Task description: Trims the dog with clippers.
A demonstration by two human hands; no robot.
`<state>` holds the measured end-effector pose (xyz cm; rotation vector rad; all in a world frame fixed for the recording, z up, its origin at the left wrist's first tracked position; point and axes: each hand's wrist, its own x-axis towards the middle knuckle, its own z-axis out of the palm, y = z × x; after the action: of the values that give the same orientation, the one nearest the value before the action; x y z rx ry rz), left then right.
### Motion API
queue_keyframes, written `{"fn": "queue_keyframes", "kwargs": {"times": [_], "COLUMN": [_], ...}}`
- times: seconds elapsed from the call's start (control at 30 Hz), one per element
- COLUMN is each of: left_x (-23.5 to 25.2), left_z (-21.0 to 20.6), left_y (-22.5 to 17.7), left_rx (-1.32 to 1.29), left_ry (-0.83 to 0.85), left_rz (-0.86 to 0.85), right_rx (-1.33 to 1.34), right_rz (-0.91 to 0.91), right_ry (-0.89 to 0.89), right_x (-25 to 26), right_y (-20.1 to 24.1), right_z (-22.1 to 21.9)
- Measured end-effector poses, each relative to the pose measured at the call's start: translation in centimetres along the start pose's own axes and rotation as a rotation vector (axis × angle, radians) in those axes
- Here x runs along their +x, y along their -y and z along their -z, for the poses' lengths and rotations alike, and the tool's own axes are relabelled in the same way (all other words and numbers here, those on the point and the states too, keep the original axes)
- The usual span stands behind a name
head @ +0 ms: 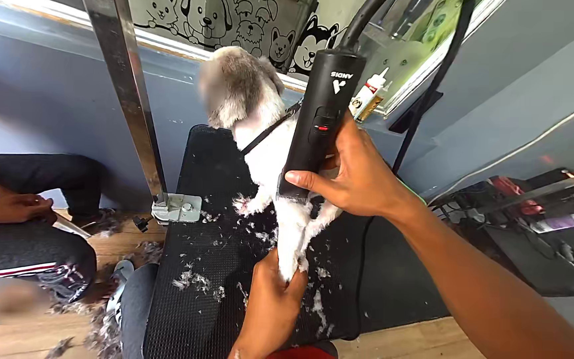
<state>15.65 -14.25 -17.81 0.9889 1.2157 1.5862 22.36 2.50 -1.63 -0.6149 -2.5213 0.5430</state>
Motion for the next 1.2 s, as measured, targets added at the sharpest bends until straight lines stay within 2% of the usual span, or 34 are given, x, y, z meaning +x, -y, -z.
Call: {"fn": "queue_keyframes", "kwargs": {"times": [0.37,0.5,0.6,0.7,0.77,0.87,1.0,1.07,1.13,1.2], "left_x": [0.6,1.3,1.5,1.7,1.9,1.1,-0.9,-1.4,-2.0,-2.6], "left_z": [-0.6,-0.1,0.2,0.1,0.0,0.1,-0.1,-0.3,-0.3,-0.3], "left_y": [-0.8,-0.5,-1.0,-1.2,-1.2,-0.3,0.5,-0.2,-0.7,-1.0], "left_rx": [-0.029,-0.035,0.032,0.059,0.068,0.112,0.142,0.132,0.109,0.074], "left_ry": [0.006,-0.011,-0.030,-0.032,-0.043,-0.060,-0.051,-0.040,-0.027,-0.007], "left_rz": [-0.006,-0.024,-0.029,-0.046,-0.062,-0.064,-0.029,0.012,0.050,0.076], "right_rx": [0.096,0.159,0.299,0.325,0.252,0.148,0.229,0.259,0.214,0.115], "right_rz": [0.047,0.053,-0.013,0.002,-0.024,-0.060,-0.033,-0.038,0.009,0.049], "right_ry": [-0.104,-0.073,-0.228,-0.411,-0.392,-0.244,-0.050,-0.124,-0.284,-0.358], "right_x": [-5.1,-7.2,-6.3,-4.2,-4.2,-6.0,-6.5,-4.9,-2.2,0.4], "right_y": [0.8,1.3,0.3,-1.0,-1.0,0.3,1.1,0.9,0.1,-0.7], "right_z": [-1.1,-1.6,-0.9,-0.7,-1.2,-2.8,-3.1,-1.6,0.2,1.9]}}
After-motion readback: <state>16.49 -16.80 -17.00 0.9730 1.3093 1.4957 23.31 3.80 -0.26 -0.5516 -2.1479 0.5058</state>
